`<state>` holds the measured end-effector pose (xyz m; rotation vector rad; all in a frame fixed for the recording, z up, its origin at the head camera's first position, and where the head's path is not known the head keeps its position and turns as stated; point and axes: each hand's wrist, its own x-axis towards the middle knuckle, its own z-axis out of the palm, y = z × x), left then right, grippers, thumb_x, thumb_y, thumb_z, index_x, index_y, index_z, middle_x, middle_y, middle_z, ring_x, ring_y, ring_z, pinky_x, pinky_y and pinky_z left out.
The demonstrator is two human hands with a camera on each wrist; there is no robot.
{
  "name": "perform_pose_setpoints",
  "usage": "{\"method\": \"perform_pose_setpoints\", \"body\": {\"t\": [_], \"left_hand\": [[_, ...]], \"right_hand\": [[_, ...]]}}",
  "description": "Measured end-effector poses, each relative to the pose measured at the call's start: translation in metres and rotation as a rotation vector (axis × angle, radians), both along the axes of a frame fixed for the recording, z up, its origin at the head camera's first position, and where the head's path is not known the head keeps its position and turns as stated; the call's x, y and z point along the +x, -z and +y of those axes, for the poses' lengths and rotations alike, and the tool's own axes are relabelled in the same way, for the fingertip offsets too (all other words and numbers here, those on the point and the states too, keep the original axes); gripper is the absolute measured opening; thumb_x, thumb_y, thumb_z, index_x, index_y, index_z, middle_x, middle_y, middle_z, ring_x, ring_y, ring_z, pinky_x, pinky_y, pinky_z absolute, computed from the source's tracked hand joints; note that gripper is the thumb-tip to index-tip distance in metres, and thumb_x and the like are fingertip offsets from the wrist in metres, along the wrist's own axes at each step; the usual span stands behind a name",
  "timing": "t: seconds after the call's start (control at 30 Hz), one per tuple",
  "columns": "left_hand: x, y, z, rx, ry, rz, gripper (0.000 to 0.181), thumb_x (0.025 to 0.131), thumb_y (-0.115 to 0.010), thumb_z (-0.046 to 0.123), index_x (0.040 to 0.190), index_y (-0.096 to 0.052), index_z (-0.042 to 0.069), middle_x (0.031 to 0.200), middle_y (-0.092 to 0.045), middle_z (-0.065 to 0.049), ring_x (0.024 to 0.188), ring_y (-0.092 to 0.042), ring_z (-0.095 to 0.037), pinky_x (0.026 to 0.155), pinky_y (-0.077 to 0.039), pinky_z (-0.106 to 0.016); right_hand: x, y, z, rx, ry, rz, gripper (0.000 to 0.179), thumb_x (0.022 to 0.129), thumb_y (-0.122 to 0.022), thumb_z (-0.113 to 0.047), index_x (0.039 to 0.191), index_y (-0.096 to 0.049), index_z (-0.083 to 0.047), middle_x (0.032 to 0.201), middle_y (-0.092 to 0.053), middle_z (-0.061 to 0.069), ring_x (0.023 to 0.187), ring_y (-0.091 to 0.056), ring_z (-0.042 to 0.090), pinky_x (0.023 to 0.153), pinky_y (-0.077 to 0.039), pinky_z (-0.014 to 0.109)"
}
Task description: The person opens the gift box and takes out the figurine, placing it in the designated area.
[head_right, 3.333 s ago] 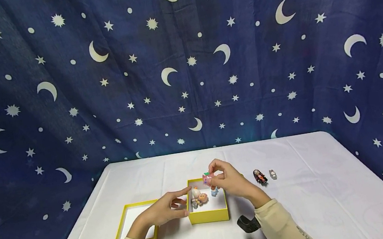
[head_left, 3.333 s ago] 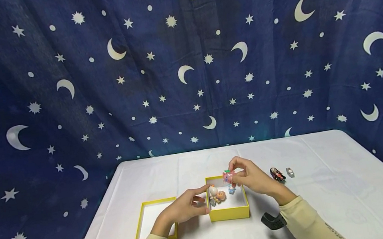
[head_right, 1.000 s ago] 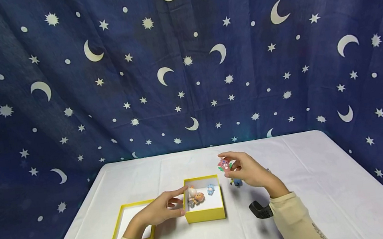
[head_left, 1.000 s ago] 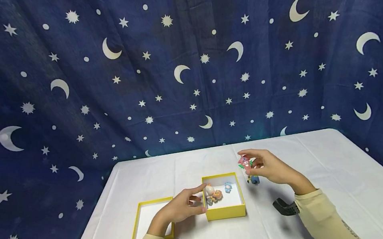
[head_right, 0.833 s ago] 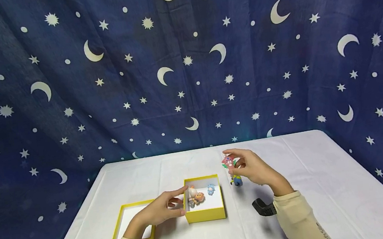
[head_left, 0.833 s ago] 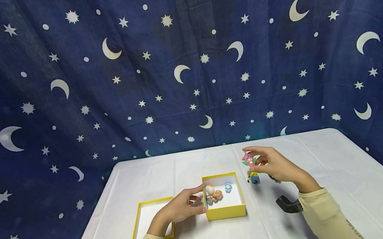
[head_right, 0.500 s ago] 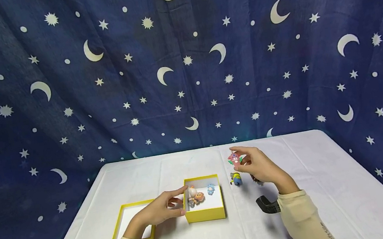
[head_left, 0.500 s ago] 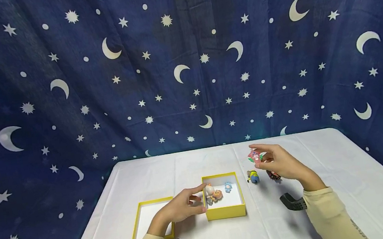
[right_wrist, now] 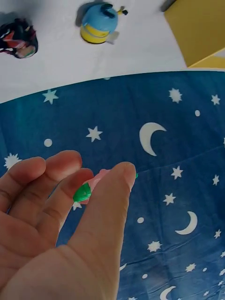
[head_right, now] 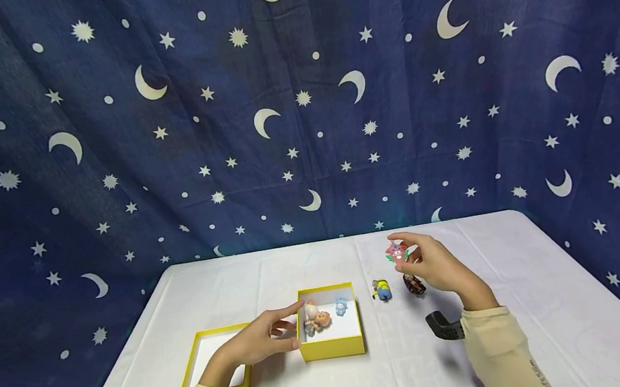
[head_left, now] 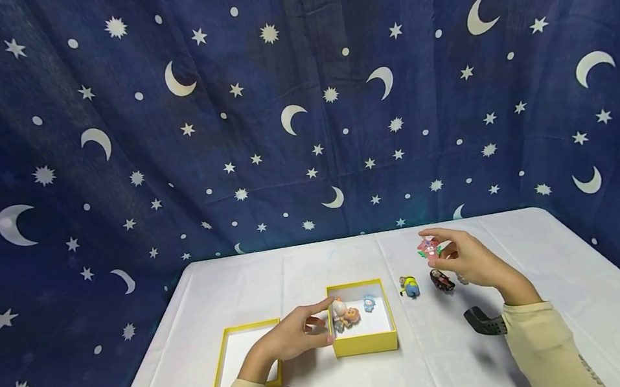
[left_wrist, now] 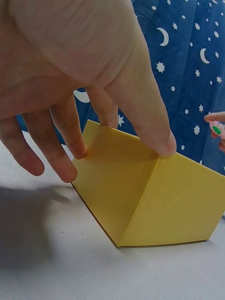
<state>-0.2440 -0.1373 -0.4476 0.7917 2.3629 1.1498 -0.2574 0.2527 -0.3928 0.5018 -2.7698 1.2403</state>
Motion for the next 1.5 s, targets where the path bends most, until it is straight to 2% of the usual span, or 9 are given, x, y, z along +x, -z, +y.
{"method": "perform_pose_setpoints", "body": {"t": [0.2,0.4,0.63,0.77,0.87,1.1,1.23,1.37,1.5], "left_hand": [[0.0,0.0,0.001,0.005,-0.001,-0.004,0.072,0.095,-0.071,0.02,0.157,-0.036,0.01,0.161,-0.041,-0.01,0.123,-0.06,-0.028,0.104,-0.048,-0.05],[0.0,0.0,0.001,-0.003,-0.005,0.006,0.071,0.095,-0.071,0.019,0.157,-0.037,0.01,0.162,-0.04,-0.01,0.128,-0.059,-0.032,0.107,-0.048,-0.052],[0.0,0.0,0.0,-0.002,-0.01,0.002,0.071,0.095,-0.071,0.019,0.157,-0.037,0.011,0.162,-0.039,-0.012,0.13,-0.058,-0.035,0.108,-0.047,-0.053],[0.0,0.0,0.0,-0.001,-0.019,-0.012,0.072,0.095,-0.072,0.02,0.158,-0.037,0.012,0.161,-0.04,-0.012,0.13,-0.058,-0.034,0.107,-0.048,-0.052],[0.001,0.0,0.0,0.003,-0.024,-0.019,0.073,0.094,-0.072,0.019,0.157,-0.038,0.013,0.16,-0.041,-0.012,0.129,-0.058,-0.033,0.106,-0.049,-0.052],[0.0,0.0,0.002,0.007,-0.024,-0.028,0.072,0.094,-0.073,0.019,0.157,-0.038,0.012,0.161,-0.041,-0.011,0.127,-0.058,-0.031,0.105,-0.049,-0.051],[0.001,-0.001,0.003,0.003,-0.026,-0.028,0.072,0.094,-0.073,0.019,0.157,-0.038,0.012,0.161,-0.041,-0.012,0.128,-0.058,-0.032,0.105,-0.049,-0.051],[0.002,-0.002,0.002,0.002,-0.025,-0.022,0.073,0.094,-0.072,0.019,0.157,-0.038,0.012,0.161,-0.041,-0.013,0.13,-0.058,-0.034,0.107,-0.049,-0.052],[0.003,-0.002,0.002,-0.002,-0.033,-0.025,0.073,0.094,-0.072,0.019,0.157,-0.038,0.013,0.16,-0.041,-0.013,0.13,-0.058,-0.034,0.107,-0.049,-0.052]], "right_hand": [[0.002,0.0,0.011,0.052,0.008,0.023,0.056,0.092,-0.072,-0.009,0.144,-0.051,-0.001,0.122,-0.062,0.028,0.089,-0.065,0.02,0.064,-0.051,0.027],[0.003,0.005,0.023,0.102,0.032,0.018,0.056,0.092,-0.073,-0.009,0.143,-0.051,0.002,0.12,-0.063,0.029,0.086,-0.064,0.019,0.065,-0.051,0.027],[-0.003,0.017,0.037,0.114,0.023,0.058,0.054,0.088,-0.073,-0.003,0.137,-0.053,0.008,0.114,-0.065,0.031,0.081,-0.065,0.019,0.064,-0.049,0.026],[-0.006,0.026,0.042,0.116,0.033,0.042,0.053,0.088,-0.071,0.0,0.138,-0.053,0.008,0.116,-0.064,0.033,0.083,-0.066,0.022,0.066,-0.05,0.028],[-0.008,0.031,0.046,0.114,0.053,0.02,0.054,0.088,-0.069,0.001,0.138,-0.052,0.008,0.118,-0.062,0.034,0.085,-0.066,0.025,0.069,-0.05,0.033],[-0.01,0.043,0.056,0.113,0.135,0.024,0.057,0.083,-0.065,0.005,0.138,-0.051,0.009,0.116,-0.061,0.033,0.083,-0.063,0.025,0.068,-0.049,0.03],[-0.01,0.048,0.061,0.135,0.18,0.033,0.057,0.081,-0.063,0.006,0.136,-0.052,0.01,0.113,-0.062,0.033,0.086,-0.065,0.034,0.068,-0.05,0.033],[-0.011,0.05,0.066,0.194,0.23,-0.025,0.057,0.082,-0.063,0.004,0.137,-0.051,0.01,0.113,-0.062,0.034,0.09,-0.065,0.037,0.067,-0.049,0.035],[-0.012,0.049,0.069,0.278,0.255,-0.126,0.057,0.084,-0.065,0.0,0.138,-0.049,0.009,0.115,-0.061,0.035,0.093,-0.063,0.04,0.071,-0.051,0.045]]}}
